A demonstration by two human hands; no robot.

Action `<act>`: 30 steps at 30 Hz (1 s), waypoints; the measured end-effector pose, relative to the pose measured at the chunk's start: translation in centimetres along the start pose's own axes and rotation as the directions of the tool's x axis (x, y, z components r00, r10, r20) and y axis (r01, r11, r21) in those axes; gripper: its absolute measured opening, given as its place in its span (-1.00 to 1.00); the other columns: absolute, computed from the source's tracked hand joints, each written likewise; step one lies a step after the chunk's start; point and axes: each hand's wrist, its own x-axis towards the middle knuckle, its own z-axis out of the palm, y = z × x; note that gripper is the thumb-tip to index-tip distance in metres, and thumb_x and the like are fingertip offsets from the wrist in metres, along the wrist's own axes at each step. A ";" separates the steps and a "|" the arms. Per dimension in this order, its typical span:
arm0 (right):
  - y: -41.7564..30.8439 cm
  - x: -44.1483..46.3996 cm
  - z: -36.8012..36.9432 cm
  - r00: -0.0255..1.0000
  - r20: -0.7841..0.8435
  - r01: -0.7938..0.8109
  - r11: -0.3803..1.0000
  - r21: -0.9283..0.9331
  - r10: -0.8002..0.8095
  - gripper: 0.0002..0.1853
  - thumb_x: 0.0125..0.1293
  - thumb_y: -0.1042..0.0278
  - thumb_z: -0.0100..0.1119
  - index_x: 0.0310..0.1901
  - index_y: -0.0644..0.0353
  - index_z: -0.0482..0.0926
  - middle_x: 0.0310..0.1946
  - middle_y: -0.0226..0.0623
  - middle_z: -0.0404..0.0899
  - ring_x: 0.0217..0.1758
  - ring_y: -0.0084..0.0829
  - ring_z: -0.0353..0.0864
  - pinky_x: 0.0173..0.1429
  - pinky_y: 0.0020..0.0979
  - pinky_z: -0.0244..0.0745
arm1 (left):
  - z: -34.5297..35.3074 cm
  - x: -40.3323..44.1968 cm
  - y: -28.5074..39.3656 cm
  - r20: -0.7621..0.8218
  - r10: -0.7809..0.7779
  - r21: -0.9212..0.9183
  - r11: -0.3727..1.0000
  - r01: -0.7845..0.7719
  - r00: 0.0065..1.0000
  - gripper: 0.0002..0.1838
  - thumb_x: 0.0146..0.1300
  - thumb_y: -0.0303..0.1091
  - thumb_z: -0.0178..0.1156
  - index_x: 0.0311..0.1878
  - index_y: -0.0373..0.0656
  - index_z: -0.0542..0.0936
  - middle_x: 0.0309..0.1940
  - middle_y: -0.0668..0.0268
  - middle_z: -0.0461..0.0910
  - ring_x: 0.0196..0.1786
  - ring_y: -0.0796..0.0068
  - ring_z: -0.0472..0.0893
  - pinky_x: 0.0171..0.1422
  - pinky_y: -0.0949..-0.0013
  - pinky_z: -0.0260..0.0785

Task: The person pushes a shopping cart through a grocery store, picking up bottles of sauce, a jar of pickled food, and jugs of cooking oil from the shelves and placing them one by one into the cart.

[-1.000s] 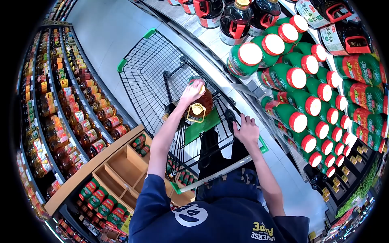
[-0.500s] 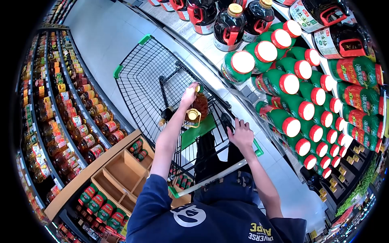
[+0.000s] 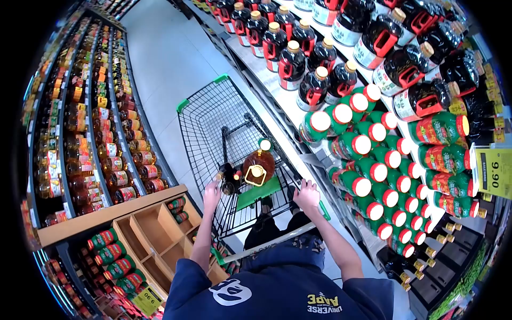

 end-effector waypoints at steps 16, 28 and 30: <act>-4.1 4.8 -0.6 0.997 -0.013 0.080 0.989 -0.128 -0.082 -0.61 0.14 0.17 0.02 -0.03 0.21 0.44 -0.17 -0.06 0.55 -0.08 -0.10 0.59 -0.09 -0.18 0.56 | -4.1 -13.5 -1.3 -0.051 -0.793 0.255 0.578 0.775 0.608 -0.47 0.28 0.04 -0.04 -0.32 -0.32 0.62 -0.32 -0.10 0.62 -0.17 -0.09 0.62 0.00 0.01 0.44; -8.4 9.8 -1.5 0.991 -0.052 0.107 0.976 -0.191 -0.119 -0.57 0.13 0.14 0.01 0.00 0.19 0.45 -0.12 -0.09 0.56 -0.06 -0.16 0.58 -0.03 -0.20 0.53 | -5.7 -8.8 -1.9 -0.181 -0.747 0.087 0.635 0.767 0.639 -0.65 0.22 -0.26 0.00 -0.45 -0.30 0.66 -0.44 -0.13 0.61 -0.29 -0.09 0.64 -0.13 0.03 0.49; -9.1 10.6 -1.4 0.992 -0.057 0.100 0.972 -0.212 -0.114 -0.58 0.15 0.13 -0.01 -0.01 0.19 0.45 -0.12 -0.11 0.56 -0.05 -0.16 0.58 -0.03 -0.21 0.54 | -6.2 -8.0 -2.3 -0.187 -0.728 0.119 0.650 0.751 0.660 -0.68 0.18 -0.29 0.01 -0.46 -0.28 0.67 -0.46 -0.11 0.61 -0.33 -0.07 0.64 -0.15 0.05 0.50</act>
